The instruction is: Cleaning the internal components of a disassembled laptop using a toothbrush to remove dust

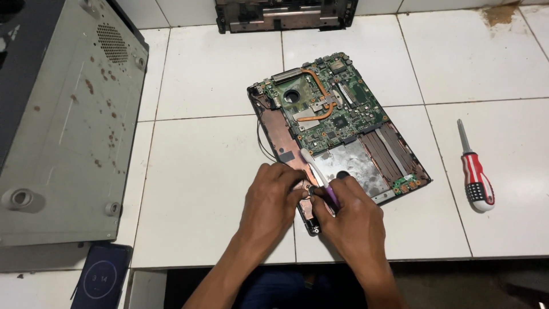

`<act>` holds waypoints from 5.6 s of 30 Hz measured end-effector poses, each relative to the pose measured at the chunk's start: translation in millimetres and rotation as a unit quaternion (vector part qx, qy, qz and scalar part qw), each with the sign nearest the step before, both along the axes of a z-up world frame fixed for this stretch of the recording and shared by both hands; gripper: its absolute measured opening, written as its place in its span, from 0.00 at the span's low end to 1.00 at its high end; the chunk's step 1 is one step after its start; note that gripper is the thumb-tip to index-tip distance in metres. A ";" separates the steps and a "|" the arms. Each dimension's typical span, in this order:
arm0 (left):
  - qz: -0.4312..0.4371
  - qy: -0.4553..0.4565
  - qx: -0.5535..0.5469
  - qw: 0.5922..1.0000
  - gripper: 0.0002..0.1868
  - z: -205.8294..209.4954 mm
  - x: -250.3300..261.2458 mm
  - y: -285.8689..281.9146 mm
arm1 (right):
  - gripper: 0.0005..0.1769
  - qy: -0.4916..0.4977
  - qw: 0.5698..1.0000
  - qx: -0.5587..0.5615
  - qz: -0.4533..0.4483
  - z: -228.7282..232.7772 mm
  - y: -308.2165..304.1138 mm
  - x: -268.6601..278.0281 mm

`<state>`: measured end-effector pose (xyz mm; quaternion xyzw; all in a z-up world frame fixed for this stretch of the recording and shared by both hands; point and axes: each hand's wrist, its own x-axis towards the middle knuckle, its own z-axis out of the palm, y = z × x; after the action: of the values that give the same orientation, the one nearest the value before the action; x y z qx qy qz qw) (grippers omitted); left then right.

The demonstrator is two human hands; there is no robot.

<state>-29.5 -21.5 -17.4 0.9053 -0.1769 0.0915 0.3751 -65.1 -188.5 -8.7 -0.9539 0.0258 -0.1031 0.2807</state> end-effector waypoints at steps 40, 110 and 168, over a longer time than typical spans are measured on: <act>0.034 0.124 -0.158 0.979 0.14 21.5 -8.7 -6.6 | 0.18 0.140 0.989 0.024 0.033 10.2 -5.9 17.1; -0.030 0.143 -0.093 0.985 0.05 46.6 17.9 15.8 | 0.11 0.001 1.000 0.019 0.022 2.7 4.1 3.3; -0.207 -0.171 -0.048 0.962 0.08 27.3 11.9 -1.4 | 0.08 -0.032 0.988 0.139 -0.052 32.5 -22.5 -34.2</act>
<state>-17.6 -22.8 9.9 0.8010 -0.4171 0.1735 0.3928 -99.3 -211.0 23.9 -0.8993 0.0801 -0.1430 0.4054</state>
